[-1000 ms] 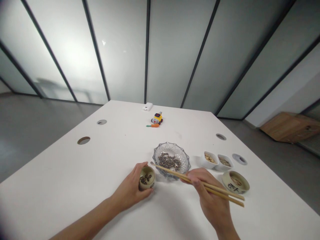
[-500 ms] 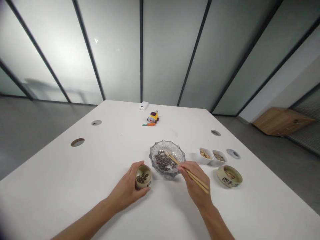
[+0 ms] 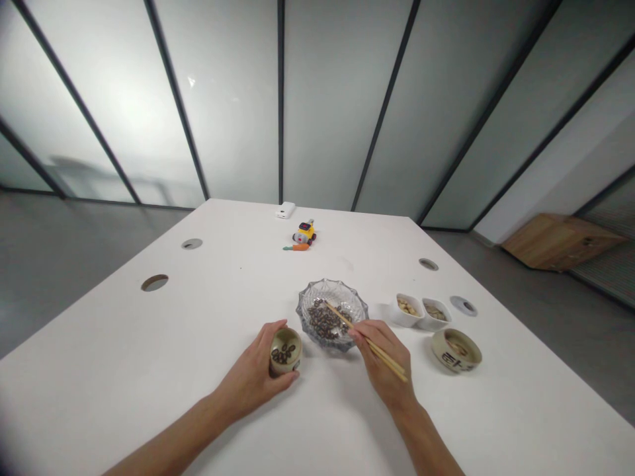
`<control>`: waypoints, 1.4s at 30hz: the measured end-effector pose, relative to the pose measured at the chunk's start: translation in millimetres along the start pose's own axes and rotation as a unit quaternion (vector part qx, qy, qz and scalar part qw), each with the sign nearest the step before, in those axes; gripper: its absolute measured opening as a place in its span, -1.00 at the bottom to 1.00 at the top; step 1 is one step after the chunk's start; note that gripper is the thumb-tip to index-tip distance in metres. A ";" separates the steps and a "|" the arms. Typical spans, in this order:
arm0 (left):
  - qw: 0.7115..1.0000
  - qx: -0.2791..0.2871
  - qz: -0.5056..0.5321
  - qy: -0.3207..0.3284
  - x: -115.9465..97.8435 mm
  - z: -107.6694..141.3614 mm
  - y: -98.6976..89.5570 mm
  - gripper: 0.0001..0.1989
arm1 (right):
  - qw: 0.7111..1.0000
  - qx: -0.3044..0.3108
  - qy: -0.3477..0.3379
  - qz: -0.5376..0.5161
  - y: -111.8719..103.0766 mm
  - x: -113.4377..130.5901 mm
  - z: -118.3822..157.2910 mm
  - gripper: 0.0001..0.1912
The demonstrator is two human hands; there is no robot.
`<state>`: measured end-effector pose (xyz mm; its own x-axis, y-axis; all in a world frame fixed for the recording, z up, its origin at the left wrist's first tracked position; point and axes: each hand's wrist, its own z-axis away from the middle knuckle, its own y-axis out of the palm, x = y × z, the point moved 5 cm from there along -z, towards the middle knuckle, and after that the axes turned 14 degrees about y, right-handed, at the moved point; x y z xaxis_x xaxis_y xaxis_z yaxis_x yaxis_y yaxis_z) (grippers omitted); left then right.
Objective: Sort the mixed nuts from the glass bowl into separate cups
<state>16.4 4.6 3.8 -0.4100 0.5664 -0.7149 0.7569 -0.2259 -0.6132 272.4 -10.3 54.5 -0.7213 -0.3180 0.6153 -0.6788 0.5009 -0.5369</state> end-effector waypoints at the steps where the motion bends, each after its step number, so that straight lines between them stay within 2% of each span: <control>1: 1.000 0.000 0.000 0.001 0.1 0.1 0.0 -0.17 | 1.000 -0.005 -0.001 0.003 -1.1 1.1 -0.2 -0.85; 7: 1.000 -0.002 -0.001 0.000 0.8 -0.5 0.3 -0.18 | 0.998 -0.054 0.026 -0.001 -23.8 12.9 -2.2 -0.79; 11: 1.000 0.003 0.000 0.001 0.9 -1.1 2.6 -0.18 | 0.994 0.002 0.051 -0.095 -31.9 25.8 -1.1 -0.80; 14: 1.000 -0.005 -0.003 0.004 0.8 -0.5 2.3 -0.18 | 0.991 0.029 0.064 -0.110 -29.5 30.0 1.3 -0.79; 18: 1.000 -0.010 -0.002 0.002 1.2 0.9 0.8 -0.17 | 0.997 -0.043 0.057 -0.023 -24.6 22.5 3.3 -0.81; 21: 1.000 -0.011 -0.001 0.007 0.6 1.0 0.1 -0.18 | 0.997 -0.062 0.037 0.026 -13.3 14.8 3.6 -0.76; 28: 1.000 -0.019 -0.004 0.012 -0.7 0.3 -0.8 -0.19 | 0.999 -0.019 0.014 -0.023 8.0 7.3 3.2 -0.87; 34: 1.000 -0.017 -0.001 0.013 -0.2 0.0 -0.7 -0.18 | 1.000 -0.015 0.001 -0.022 10.4 8.4 4.2 -0.88; 42: 1.000 -0.011 0.000 0.017 -0.8 0.0 -0.7 -0.19 | 0.999 -0.031 0.034 -0.017 9.9 4.8 1.7 -0.79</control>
<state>16.3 4.3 4.8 -0.3922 0.5934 -0.7029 0.7686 -0.2084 -0.6048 262.0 -8.2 51.1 -0.6856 -0.2815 0.6713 -0.6914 0.5406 -0.4794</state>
